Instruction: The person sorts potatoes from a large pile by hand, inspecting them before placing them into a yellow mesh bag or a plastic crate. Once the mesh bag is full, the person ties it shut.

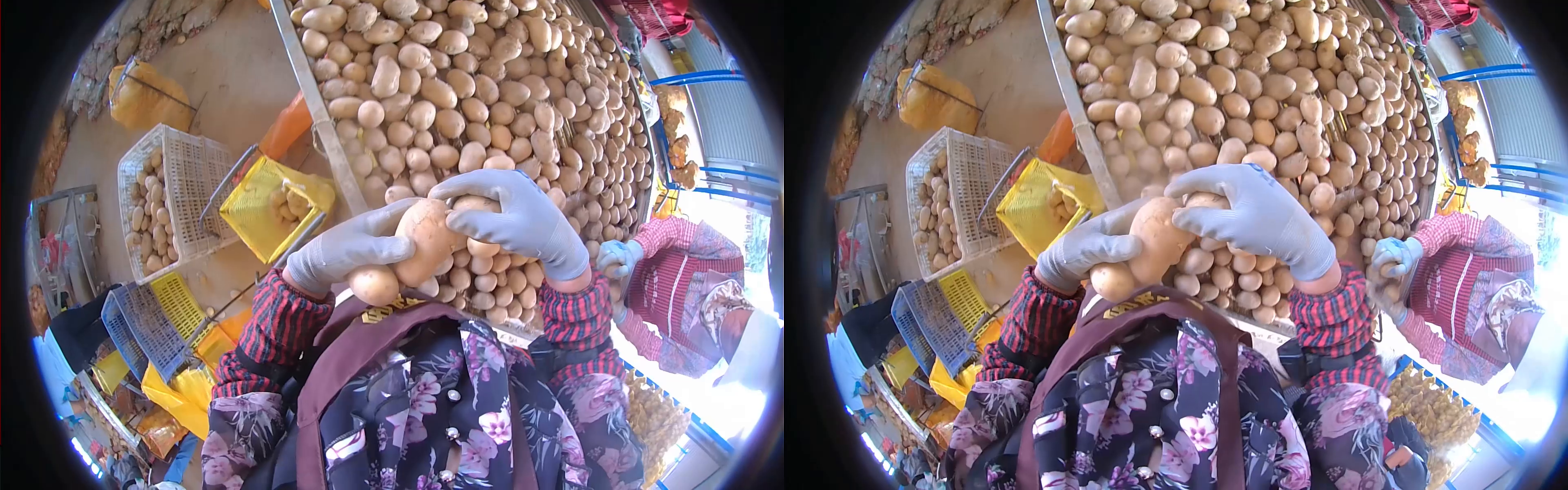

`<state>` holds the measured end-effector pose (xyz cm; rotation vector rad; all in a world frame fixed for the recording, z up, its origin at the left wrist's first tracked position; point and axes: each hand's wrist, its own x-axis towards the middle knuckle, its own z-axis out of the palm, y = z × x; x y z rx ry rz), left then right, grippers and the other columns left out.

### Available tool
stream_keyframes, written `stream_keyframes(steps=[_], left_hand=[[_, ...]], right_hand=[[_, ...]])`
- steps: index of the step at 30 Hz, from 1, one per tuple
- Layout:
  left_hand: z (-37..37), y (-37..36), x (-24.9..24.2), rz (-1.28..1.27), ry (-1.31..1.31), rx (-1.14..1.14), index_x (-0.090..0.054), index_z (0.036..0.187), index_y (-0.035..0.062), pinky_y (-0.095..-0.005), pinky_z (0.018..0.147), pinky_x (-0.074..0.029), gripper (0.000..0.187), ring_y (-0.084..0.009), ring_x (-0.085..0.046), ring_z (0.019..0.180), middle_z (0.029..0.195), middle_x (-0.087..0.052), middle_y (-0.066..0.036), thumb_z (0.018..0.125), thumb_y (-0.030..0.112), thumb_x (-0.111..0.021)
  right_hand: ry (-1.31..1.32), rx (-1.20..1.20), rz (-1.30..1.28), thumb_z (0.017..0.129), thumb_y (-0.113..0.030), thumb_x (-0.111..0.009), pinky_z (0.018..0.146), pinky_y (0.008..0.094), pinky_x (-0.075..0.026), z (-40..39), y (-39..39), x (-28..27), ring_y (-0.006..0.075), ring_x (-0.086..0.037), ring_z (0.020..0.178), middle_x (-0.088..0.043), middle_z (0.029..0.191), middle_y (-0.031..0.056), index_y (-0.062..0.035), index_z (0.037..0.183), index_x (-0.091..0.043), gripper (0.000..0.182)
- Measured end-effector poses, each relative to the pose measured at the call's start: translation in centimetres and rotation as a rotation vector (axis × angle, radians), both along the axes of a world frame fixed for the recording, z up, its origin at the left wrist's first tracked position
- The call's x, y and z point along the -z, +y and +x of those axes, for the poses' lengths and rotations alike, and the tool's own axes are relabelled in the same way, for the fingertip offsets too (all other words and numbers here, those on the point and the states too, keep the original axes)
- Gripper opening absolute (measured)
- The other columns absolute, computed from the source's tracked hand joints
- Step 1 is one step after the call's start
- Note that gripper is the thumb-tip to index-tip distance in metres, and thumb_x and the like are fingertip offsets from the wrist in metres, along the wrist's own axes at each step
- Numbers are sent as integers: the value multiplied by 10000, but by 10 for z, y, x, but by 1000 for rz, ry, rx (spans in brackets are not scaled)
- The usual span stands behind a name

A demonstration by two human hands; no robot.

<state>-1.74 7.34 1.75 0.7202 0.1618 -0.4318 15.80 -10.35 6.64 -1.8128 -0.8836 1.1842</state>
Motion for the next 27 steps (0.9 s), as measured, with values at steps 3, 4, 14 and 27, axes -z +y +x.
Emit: stream_keyframes(steps=[3,4,14,27], left_hand=[[-24,-10,9,-71,13,34,-352,1509,-5,-342,1085,-421,915,-193,-532,1254,1373,-532,-111,834,428,-795],[-32,-15,12,-99,-1,63,-349,1504,1,-343,1091,-415,912,-185,-529,1241,1353,-533,-98,843,449,-789],[-62,-42,20,-342,58,129,-358,1508,-7,-364,1120,-391,923,-205,-515,1293,1416,-524,-113,818,398,-818],[-52,-41,19,-329,141,139,-333,1514,-22,-393,1132,-392,936,-265,-535,1301,1418,-525,-183,791,308,-827]], right_hand=[[15,-170,-208,860,-179,-731,901,282,-500,-13,3,-9,118,-639,983,-717,1044,56,-35,1172,-717,344],[8,-173,-211,860,-179,-731,901,282,-500,-18,0,-5,118,-639,983,-717,1044,56,-35,1172,-717,344],[-482,-483,12,808,-223,-674,797,374,-541,-48,-17,10,304,-692,907,-708,941,147,-45,1002,-740,272],[-257,-277,42,832,-234,-683,807,359,-537,-45,-31,-4,280,-700,898,-714,937,141,-21,986,-721,266]])
